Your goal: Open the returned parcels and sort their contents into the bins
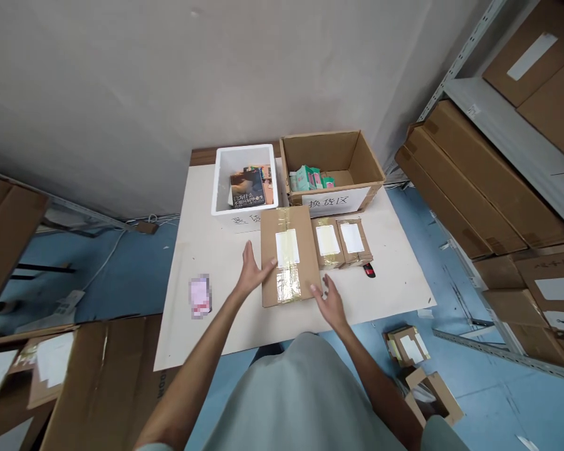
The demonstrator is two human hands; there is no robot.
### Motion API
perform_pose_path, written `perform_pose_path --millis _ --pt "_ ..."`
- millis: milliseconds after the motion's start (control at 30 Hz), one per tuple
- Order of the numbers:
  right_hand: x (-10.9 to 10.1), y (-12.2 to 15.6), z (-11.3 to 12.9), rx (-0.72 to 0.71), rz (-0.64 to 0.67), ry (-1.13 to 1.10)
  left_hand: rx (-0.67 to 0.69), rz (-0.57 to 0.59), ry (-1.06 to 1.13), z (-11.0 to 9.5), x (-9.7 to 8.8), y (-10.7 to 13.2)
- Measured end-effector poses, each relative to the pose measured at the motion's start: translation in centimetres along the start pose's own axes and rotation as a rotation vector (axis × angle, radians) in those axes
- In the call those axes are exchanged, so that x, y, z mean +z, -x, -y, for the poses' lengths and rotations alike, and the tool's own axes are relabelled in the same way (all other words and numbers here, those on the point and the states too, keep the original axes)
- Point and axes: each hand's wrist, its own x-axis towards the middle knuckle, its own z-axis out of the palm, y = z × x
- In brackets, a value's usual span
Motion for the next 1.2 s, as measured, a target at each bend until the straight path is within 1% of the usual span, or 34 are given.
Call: perform_pose_path --millis 33,100,167,200,267,300,367,400,467,533,600,667,733,767,833,933,1000,1067,1133,1200 --pt "0.9 0.8 0.3 0.024 -0.009 -0.038 0.024 -0.023 -0.038 -0.6 -0.7 -1.8" --pt "2.0 1.5 0.6 0.050 -0.047 -0.120 0.109 -0.012 -0.083 -2.0 -1.8 -5.8" --pt "2.2 1.5 0.6 0.049 -0.082 -0.192 0.171 0.008 -0.126 -3.4 -2.4 -9.7" --pt "2.1 1.4 0.6 0.043 -0.091 -0.220 0.195 0.036 -0.158 -4.0 -2.6 -11.3" --pt "1.7 1.2 0.6 0.034 -0.095 -0.265 0.213 0.105 -0.280 -5.2 -2.5 -13.8" --pt "1.6 1.2 0.6 0.036 -0.094 -0.288 0.216 0.137 -0.347 -5.7 -2.3 -14.6" --pt "1.4 1.2 0.5 0.041 -0.088 -0.331 0.222 0.177 -0.443 -6.4 -2.0 -15.3" --pt "1.4 1.2 0.4 0.040 -0.087 -0.342 0.225 0.177 -0.470 -6.5 -2.0 -15.2" --pt "1.6 1.4 0.2 0.037 -0.096 -0.349 0.225 0.142 -0.502 -6.3 -2.6 -14.4" --pt "1.7 1.6 -0.1 0.056 -0.133 -0.343 0.210 0.095 -0.542 -5.2 -3.9 -12.9" --pt "2.0 1.6 -0.4 0.123 -0.215 -0.313 0.186 0.035 -0.538 -3.1 -5.9 -10.5" --pt "2.3 1.3 -0.4 0.218 -0.309 -0.278 0.145 -0.046 -0.469 -0.2 -8.2 -7.2" --pt "2.8 0.7 -0.2 0.287 -0.351 -0.278 0.075 -0.131 -0.374 2.9 -10.4 -3.1" --pt "3.1 0.4 0.1 0.295 -0.340 -0.296 0.026 -0.163 -0.325 4.4 -11.5 -0.8" --pt "3.9 -0.3 0.6 0.267 -0.284 -0.317 -0.099 -0.226 -0.232 6.9 -13.2 4.0" --pt "5.1 -0.4 1.4 0.161 -0.180 -0.301 -0.218 -0.290 -0.196 9.4 -14.9 10.6" --pt "5.8 0.4 1.6 0.114 -0.116 -0.302 -0.248 -0.288 -0.176 10.6 -15.6 14.1" --pt "6.2 1.8 1.3 0.102 -0.084 -0.303 -0.255 -0.254 -0.114 11.6 -15.8 16.8" --pt "6.4 3.6 0.5 0.101 -0.090 -0.287 -0.251 -0.194 -0.016 12.8 -15.9 18.6" --pt "6.6 5.4 -0.5 0.089 -0.100 -0.255 -0.245 -0.099 0.081 14.1 -15.7 19.8"
